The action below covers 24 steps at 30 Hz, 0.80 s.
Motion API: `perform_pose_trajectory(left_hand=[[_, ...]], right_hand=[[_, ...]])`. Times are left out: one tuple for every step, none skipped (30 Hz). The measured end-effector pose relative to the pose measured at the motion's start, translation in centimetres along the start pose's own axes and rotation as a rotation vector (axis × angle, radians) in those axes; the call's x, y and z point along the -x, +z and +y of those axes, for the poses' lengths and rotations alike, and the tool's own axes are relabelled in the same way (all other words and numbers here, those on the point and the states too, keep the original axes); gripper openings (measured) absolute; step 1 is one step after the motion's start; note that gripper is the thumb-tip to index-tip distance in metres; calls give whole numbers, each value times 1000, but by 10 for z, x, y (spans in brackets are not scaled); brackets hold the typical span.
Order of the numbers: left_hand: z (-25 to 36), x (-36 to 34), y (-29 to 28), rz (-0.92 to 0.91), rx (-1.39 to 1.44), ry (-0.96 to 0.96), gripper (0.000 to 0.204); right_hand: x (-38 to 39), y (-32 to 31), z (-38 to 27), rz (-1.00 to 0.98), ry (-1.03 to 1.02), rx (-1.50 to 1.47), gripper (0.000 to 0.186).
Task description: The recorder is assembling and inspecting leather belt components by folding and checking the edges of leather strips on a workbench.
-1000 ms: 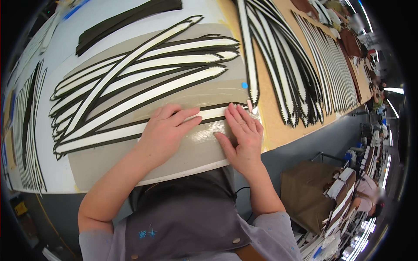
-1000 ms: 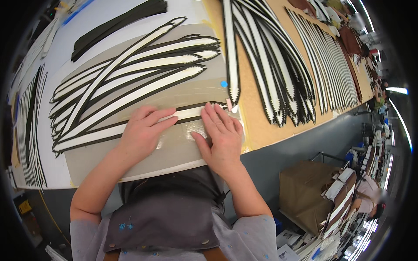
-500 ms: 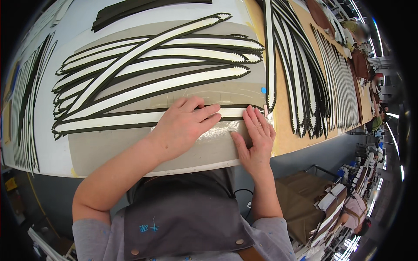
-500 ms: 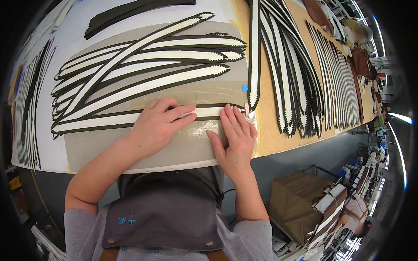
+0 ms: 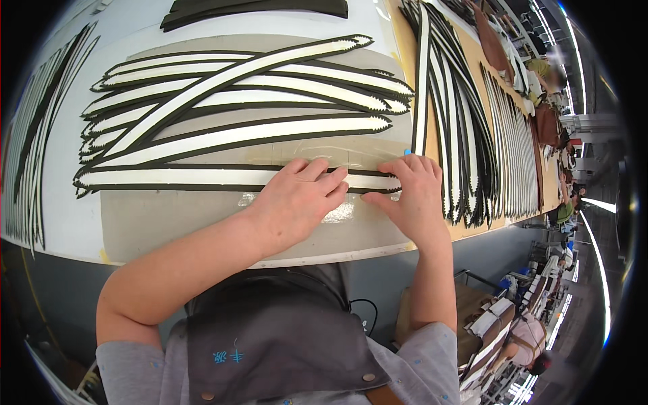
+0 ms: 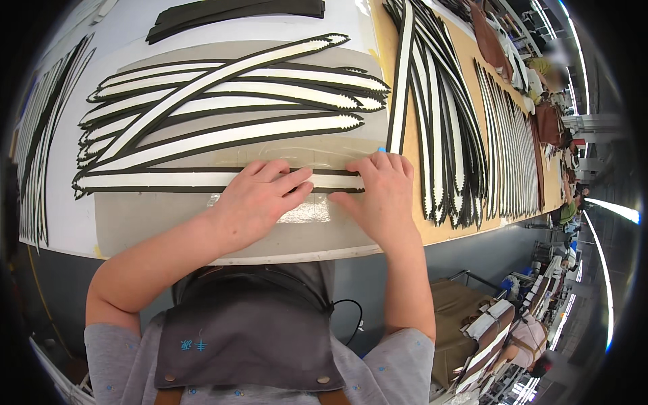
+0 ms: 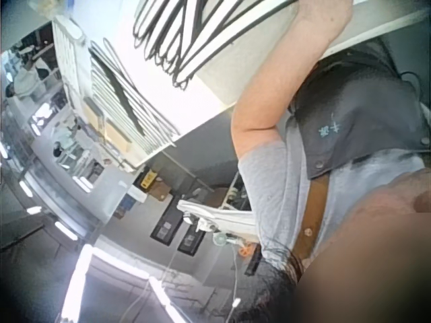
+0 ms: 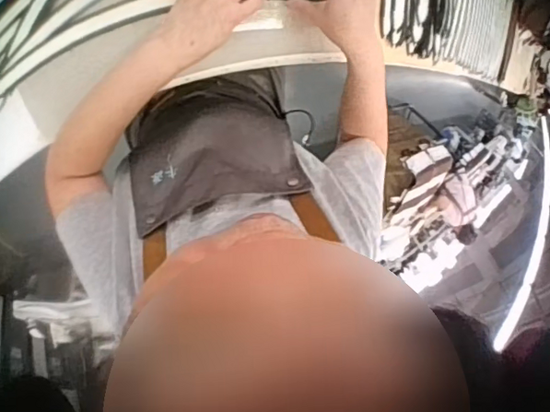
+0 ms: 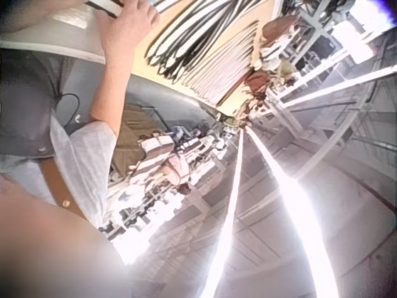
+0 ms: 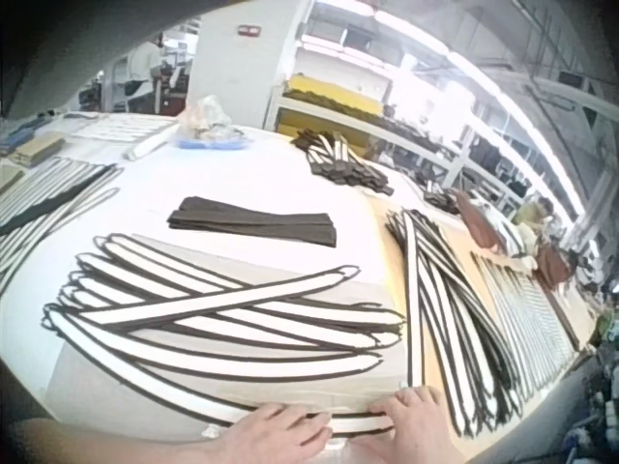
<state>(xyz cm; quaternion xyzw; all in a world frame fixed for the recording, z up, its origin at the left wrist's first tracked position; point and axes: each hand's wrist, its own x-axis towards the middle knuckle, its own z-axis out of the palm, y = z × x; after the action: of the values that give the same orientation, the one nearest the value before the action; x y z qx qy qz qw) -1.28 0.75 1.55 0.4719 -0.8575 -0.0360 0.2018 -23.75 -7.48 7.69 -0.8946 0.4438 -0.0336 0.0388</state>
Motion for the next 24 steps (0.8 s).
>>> perform_pose_trajectory(left_hand=[[0, 1, 0, 0, -12, -4, 46], [-1, 1, 2, 5, -11, -12, 46], [-1, 1, 3, -1, -22, -6, 46], [-1, 1, 4, -7, -32, 2, 45], [-1, 1, 4, -3, -31, -4, 45], [-1, 3, 4, -14, -53, 1, 45], [-2, 2, 5, -25, -73, 11, 44], [-3, 2, 5, -22, -71, 10, 44], [-4, 2, 5, -12, -80, 23, 40], [-5, 1, 4, 0, -88, 44, 36], [-5, -1, 4, 1, -85, 54, 36], [-5, -3, 2, -10, -48, 51, 36], [-5, -3, 2, -23, -12, 43, 35], [-7, -3, 2, -30, -14, 49, 35], [-10, -3, 2, -16, 41, 39, 36], [-13, -2, 1, -2, 94, 31, 37], [-15, -1, 1, -9, 91, 41, 37], [-15, 0, 3, -11, 125, 21, 38], [-16, 1, 4, -14, 158, -2, 40], [-16, 1, 3, -23, 154, 8, 40], [-17, 1, 2, -47, 146, 3, 42], [-18, 0, 0, -70, 141, 2, 43], [-19, 1, 1, -80, 137, 15, 43], [-21, 1, 2, -77, 151, 18, 43]], right_hand=[[-5, -6, 1, -2, -8, 5, 53], [-9, -13, 1, -58, 38, -30, 48], [-11, -17, 3, -113, 83, -65, 44], [-10, -18, 9, -115, 79, -61, 44], [-5, -17, 16, -135, 183, -426, 41], [0, -16, 19, -155, 285, -793, 39], [5, -18, 14, -120, 250, -814, 41], [12, -12, 7, -121, 249, -811, 41], [20, 1, -2, -60, 307, -1009, 45], [29, 14, -10, 10, 369, -1204, 49], [39, 35, -13, 105, 284, -1101, 54], [47, 49, -19, 179, 229, -960, 57], [46, 53, -29, 201, 182, -946, 57], [45, 55, -34, 226, 137, -930, 58], [46, 57, -34, 233, 144, -935, 58], [44, 57, -32, 186, 121, -784, 58], [44, 58, -32, 139, 99, -633, 57], [43, 58, -33, 148, 109, -638, 57], [43, 56, -35, 174, 92, -618, 57], [42, 55, -37, 200, 76, -597, 56], [41, 55, -36, 208, 85, -605, 56], [40, 55, -36, 201, 26, -579, 56], [40, 55, -36, 193, -31, -552, 56], [39, 56, -36, 204, -19, -559, 56]])
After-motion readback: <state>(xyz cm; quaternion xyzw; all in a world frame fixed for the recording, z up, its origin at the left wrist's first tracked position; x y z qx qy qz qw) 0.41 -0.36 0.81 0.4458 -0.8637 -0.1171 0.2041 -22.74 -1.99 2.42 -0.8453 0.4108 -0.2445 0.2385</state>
